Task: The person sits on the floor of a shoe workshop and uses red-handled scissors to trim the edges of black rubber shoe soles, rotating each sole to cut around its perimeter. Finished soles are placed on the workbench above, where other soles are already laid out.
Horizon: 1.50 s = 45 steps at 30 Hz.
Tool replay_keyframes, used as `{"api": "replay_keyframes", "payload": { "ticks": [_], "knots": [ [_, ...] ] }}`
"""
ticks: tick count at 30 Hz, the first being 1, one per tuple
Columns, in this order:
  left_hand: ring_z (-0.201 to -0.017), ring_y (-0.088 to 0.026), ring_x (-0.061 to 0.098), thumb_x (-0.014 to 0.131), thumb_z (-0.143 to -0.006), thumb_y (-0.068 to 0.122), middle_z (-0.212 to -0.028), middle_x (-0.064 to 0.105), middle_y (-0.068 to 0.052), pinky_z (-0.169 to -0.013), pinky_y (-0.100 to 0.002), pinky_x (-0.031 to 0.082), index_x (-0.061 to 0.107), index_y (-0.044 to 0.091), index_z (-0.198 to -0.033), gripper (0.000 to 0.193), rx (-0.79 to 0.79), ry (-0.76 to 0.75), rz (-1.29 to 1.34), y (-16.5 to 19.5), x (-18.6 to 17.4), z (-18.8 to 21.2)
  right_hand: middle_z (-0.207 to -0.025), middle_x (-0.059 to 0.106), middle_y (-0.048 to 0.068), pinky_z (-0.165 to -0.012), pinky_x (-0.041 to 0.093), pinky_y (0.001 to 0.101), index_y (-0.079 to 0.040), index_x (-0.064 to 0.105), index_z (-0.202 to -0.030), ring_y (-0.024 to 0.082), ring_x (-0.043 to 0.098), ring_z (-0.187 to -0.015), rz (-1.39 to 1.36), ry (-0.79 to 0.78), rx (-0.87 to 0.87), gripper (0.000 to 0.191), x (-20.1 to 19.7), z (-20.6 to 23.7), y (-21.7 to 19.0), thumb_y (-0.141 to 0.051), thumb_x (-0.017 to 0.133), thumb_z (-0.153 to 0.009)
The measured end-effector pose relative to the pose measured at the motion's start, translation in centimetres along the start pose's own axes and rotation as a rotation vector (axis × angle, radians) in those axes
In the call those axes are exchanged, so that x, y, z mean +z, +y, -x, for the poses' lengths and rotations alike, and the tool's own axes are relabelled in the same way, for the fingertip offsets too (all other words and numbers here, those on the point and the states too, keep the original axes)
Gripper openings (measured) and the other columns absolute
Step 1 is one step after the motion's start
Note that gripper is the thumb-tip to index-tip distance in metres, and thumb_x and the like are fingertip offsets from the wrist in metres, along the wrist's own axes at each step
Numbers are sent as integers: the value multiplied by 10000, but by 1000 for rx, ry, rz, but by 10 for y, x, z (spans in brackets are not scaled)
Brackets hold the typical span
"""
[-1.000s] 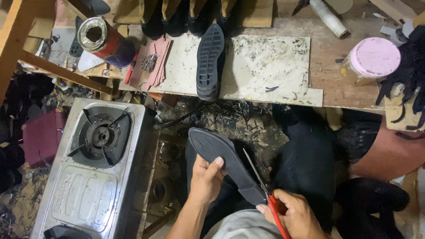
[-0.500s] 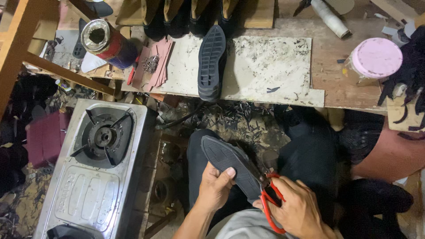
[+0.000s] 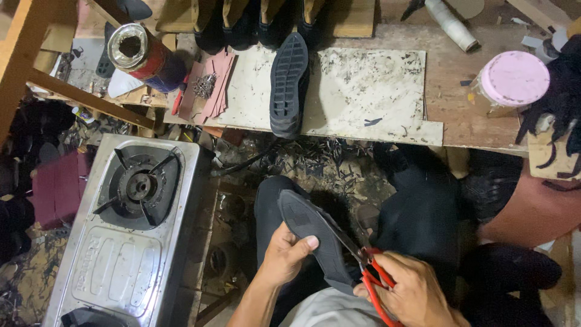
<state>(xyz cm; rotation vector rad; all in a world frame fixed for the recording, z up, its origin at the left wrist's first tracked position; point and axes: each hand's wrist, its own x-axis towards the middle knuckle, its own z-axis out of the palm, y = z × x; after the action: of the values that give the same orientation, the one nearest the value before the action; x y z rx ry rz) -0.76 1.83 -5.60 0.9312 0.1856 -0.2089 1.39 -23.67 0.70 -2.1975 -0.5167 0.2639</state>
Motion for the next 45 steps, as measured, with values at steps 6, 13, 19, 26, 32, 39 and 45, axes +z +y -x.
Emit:
{"api": "replay_keyframes", "payload": {
  "ticks": [6,13,19,26,32,39,45],
  "knots": [
    [-1099,-183,659,697,-912,7,-1202,691,-81,-990,-361,521,588,-14,-1284,388,0,-36,-34,0,-3,0,-745,722,105,-525,571,365,-52,728,-1061,264,729,-564,-29,10,86,633,2,-3,-4,-298,966,-529],
    [-1098,-182,661,691,-922,1,-1193,700,-86,-992,-353,518,598,-20,-1271,361,-34,-82,-37,3,-8,2,-738,738,97,-528,580,351,-18,726,-1011,252,740,-595,-38,18,-87,582,-6,0,0,-278,961,-547],
    [-1067,-170,662,696,-921,9,-1169,698,-81,-948,-350,533,601,-14,-1274,366,-115,-108,-116,10,-7,4,-744,709,103,-509,571,368,-31,725,-982,256,723,-558,-20,-3,14,576,-4,-4,-6,-264,975,-519],
    [-1084,-140,647,701,-925,46,-1178,692,-48,-977,-311,520,581,2,-1319,414,-81,-176,-240,19,-8,2,-742,720,94,-510,571,358,-10,723,-1043,250,729,-571,-45,-7,-39,645,-9,-4,-3,-299,973,-523],
    [-838,-75,563,686,-984,123,-1020,661,-7,-698,-233,425,557,45,-1255,310,35,12,-25,3,-6,-6,-710,704,91,-523,565,351,-31,730,-988,239,723,-564,-33,2,13,556,-1,-3,-5,-314,956,-566],
    [-791,-54,525,658,-986,110,-1000,662,6,-675,-222,396,561,48,-1214,255,29,-2,-42,0,-8,-4,-654,690,82,-528,548,360,-43,723,-941,252,698,-564,51,68,-79,569,2,-4,1,-382,960,-551],
    [-818,-57,536,660,-1010,88,-1028,654,-14,-691,-220,405,575,21,-1294,304,58,-11,-61,5,-8,-3,-681,692,82,-530,570,360,-79,741,-990,240,708,-540,35,-19,95,569,0,-5,3,-382,967,-565]
  ]
}}
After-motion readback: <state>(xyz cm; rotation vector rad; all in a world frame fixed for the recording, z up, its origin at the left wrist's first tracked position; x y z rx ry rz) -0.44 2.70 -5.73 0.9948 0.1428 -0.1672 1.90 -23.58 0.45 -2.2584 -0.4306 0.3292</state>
